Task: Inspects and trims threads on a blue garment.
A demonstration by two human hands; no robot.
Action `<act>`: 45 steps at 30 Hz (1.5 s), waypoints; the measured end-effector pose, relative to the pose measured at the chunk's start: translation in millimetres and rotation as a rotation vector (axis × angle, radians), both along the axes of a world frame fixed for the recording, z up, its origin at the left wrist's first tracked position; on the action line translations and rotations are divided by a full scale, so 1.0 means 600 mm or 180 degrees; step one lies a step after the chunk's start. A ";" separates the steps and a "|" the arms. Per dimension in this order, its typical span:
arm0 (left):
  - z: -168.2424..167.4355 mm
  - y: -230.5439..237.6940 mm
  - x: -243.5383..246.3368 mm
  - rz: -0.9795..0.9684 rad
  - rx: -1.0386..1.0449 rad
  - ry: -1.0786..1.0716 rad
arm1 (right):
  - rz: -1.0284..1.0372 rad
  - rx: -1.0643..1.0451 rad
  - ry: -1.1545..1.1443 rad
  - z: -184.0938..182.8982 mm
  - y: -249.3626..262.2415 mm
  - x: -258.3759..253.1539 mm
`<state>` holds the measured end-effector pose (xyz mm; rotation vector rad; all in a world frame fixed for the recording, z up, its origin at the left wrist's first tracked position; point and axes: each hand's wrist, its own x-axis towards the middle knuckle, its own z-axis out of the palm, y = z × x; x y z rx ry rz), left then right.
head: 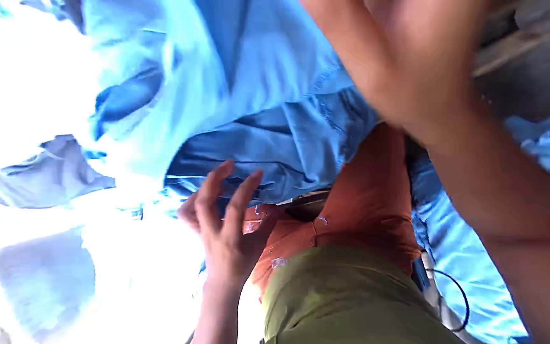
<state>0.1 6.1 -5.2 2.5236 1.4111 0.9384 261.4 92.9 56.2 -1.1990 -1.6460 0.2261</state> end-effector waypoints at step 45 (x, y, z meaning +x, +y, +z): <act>0.016 -0.054 -0.044 -0.0300 -0.2542 -0.4350 | 0.3000 -0.2661 0.2157 -0.090 -0.227 -0.151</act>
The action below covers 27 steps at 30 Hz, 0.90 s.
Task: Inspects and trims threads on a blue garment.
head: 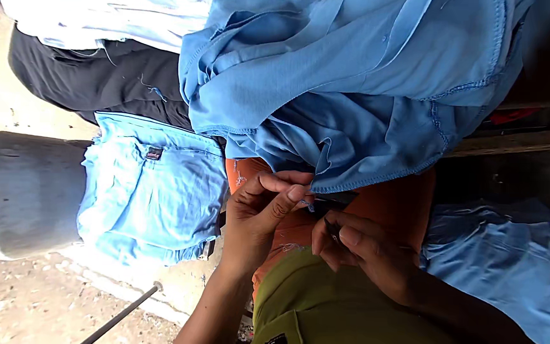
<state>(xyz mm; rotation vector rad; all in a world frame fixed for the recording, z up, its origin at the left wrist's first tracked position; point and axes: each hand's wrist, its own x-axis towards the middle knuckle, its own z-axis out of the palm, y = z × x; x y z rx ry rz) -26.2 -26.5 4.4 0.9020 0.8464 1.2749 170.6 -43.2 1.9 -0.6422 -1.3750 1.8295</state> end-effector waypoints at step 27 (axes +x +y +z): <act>-0.027 0.033 0.011 -0.0768 0.0836 -0.0432 | -0.0228 -0.0980 0.0964 0.005 0.030 -0.027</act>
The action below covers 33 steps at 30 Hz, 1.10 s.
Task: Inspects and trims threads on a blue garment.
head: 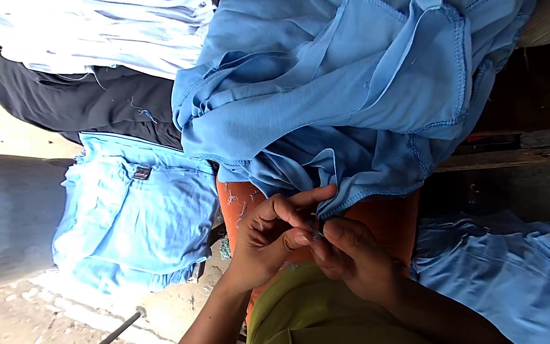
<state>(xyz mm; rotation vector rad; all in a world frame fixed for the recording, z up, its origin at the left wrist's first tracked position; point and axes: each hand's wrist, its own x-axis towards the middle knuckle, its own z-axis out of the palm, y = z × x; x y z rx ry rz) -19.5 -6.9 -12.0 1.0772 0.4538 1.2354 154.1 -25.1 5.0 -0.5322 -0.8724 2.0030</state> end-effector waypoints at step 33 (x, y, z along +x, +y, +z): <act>-0.015 0.005 0.039 0.1625 0.0552 0.2030 | -0.1317 0.4462 -0.3688 -0.008 0.080 0.083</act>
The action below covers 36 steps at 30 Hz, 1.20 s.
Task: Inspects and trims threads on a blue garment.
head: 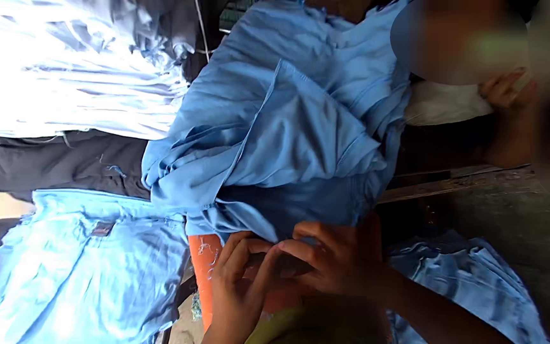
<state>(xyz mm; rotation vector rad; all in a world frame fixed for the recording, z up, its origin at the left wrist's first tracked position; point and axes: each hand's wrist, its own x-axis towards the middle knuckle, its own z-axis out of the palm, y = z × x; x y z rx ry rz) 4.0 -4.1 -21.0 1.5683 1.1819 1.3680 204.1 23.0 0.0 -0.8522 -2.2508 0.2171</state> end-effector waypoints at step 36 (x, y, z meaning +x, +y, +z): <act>0.028 0.004 -0.012 -0.0235 -0.0742 -0.0970 | 0.0011 -0.0753 -0.0088 0.082 0.217 -0.028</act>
